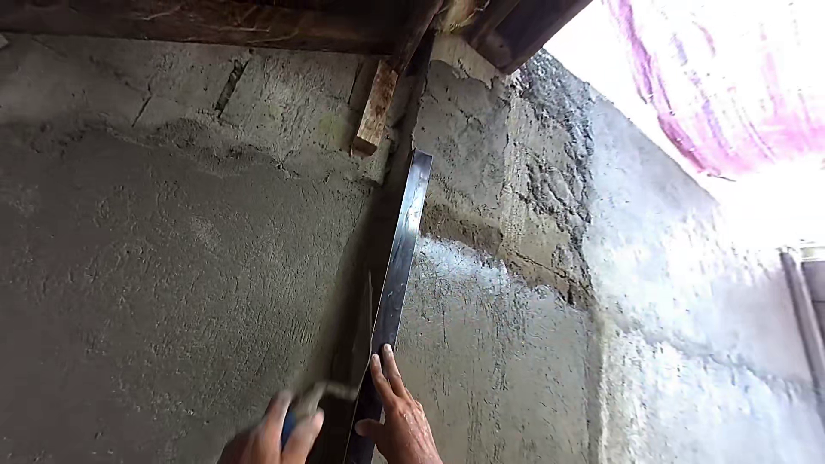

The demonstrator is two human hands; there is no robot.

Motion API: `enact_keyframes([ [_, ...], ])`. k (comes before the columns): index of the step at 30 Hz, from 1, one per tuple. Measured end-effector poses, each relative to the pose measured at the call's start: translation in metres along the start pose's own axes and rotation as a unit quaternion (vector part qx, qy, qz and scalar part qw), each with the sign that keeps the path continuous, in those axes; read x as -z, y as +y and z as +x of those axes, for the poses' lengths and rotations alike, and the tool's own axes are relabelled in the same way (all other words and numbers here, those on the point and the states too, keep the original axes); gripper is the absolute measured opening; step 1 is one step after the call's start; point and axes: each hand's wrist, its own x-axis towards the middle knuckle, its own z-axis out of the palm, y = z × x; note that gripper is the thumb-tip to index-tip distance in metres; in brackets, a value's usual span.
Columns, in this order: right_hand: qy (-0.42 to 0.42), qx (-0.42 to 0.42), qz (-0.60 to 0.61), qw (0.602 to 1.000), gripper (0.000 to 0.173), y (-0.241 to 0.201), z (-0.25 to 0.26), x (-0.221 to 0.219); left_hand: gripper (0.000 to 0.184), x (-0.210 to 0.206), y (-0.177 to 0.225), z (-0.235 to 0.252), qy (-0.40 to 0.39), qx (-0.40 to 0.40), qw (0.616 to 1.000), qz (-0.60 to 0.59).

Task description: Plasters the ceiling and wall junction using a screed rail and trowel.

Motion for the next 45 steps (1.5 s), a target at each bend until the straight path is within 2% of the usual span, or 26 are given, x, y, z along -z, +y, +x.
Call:
enact_keyframes([
  [2, -0.006, -0.006, -0.001, 1.0, 0.114, 0.0, 0.0, 0.0, 0.054, 0.009, 0.029, 0.055, 0.007, -0.008, 0.999, 0.046],
  [5, -0.002, -0.01, 0.004, 1.0, 0.115, -0.001, 0.0, -0.001, 0.05, 0.02, 0.071, 0.117, -0.024, 0.013, 0.995, 0.091],
  [8, 0.0, -0.005, 0.01, 1.0, 0.116, 0.0, -0.001, -0.001, 0.05, 0.021, 0.099, 0.15, -0.008, -0.006, 0.994, 0.105],
  [11, -0.007, -0.004, 0.012, 1.0, 0.114, -0.001, -0.002, 0.0, 0.052, 0.041, 0.14, 0.155, -0.097, 0.059, 0.989, 0.095],
  [13, -0.008, -0.008, 0.006, 1.0, 0.114, -0.001, -0.001, -0.001, 0.051, 0.026, 0.134, 0.17, -0.049, 0.034, 0.993, 0.105],
  [14, -0.008, -0.011, 0.002, 1.0, 0.114, 0.0, -0.001, -0.001, 0.052, 0.022, 0.133, 0.174, -0.05, 0.036, 0.993, 0.1],
  [20, -0.02, -0.012, -0.005, 1.0, 0.109, 0.0, -0.001, 0.0, 0.05, 0.018, 0.125, 0.163, -0.119, 0.093, 0.988, 0.043],
  [25, -0.021, -0.005, -0.01, 1.0, 0.105, 0.001, 0.0, 0.0, 0.049, 0.011, 0.113, 0.136, -0.147, 0.118, 0.981, 0.036],
  [29, -0.015, 0.0, 0.0, 1.0, 0.107, 0.003, -0.001, -0.002, 0.048, 0.001, 0.092, 0.093, -0.146, 0.135, 0.979, 0.048],
  [33, -0.02, -0.002, -0.001, 1.0, 0.106, 0.003, -0.001, -0.001, 0.051, 0.008, 0.075, 0.062, -0.157, 0.154, 0.973, 0.074],
  [37, -0.019, -0.003, 0.007, 1.0, 0.109, 0.001, 0.001, 0.001, 0.054, 0.021, 0.098, 0.103, -0.098, 0.095, 0.989, 0.063],
  [41, -0.02, -0.004, 0.013, 1.0, 0.109, 0.001, 0.001, 0.001, 0.055, 0.027, 0.128, 0.166, -0.087, 0.051, 0.992, 0.075],
  [45, -0.015, -0.002, 0.014, 1.0, 0.11, 0.002, 0.0, -0.001, 0.057, 0.024, 0.136, 0.194, -0.09, 0.05, 0.992, 0.077],
])
